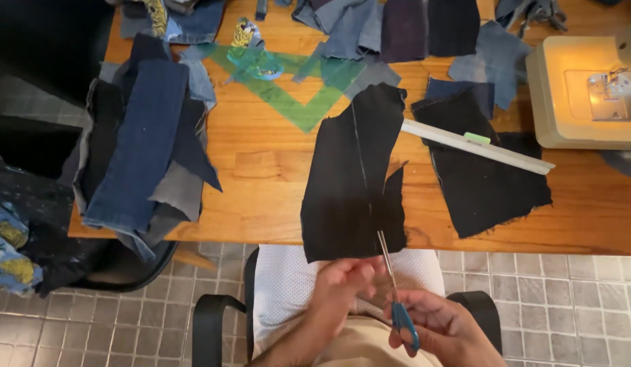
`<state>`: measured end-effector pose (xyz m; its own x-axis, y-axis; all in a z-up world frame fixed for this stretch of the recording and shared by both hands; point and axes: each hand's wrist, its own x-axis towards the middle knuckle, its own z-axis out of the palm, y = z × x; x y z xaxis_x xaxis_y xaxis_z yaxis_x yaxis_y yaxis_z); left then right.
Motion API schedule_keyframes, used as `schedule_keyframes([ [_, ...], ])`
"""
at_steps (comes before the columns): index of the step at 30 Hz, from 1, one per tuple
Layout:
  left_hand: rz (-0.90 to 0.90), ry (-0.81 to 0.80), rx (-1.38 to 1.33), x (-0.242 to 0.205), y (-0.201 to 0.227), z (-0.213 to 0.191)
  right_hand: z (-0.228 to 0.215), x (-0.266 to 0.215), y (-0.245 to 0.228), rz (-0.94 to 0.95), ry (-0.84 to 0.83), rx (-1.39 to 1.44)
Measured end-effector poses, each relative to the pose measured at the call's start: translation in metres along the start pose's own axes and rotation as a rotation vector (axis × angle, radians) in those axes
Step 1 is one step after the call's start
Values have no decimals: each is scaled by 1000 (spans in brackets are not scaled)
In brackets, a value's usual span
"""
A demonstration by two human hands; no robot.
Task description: The person cuts a piece of black fabric with scissors, then uses a ruler and chalk to mark a line on the fabric. They then use a triangular ruler to mark another line and cut the fabric along the marked lines.
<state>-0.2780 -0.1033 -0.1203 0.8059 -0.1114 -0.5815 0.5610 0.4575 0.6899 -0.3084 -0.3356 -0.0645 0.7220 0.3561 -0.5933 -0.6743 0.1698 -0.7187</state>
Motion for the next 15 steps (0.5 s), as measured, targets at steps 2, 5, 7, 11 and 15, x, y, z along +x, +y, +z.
schedule_keyframes([
  [2,41,48,-217,21,-32,-2,-13,-4,18,16,-30,-4],
  [5,76,128,-405,27,-44,5,-20,-14,30,-6,-144,56],
  [7,64,157,-371,24,-37,12,-21,-18,33,-46,-222,127],
  [11,42,189,-348,18,-23,24,-13,-22,37,-20,-228,175],
  [15,37,200,-352,18,-22,28,-8,-15,39,-6,-194,226],
])
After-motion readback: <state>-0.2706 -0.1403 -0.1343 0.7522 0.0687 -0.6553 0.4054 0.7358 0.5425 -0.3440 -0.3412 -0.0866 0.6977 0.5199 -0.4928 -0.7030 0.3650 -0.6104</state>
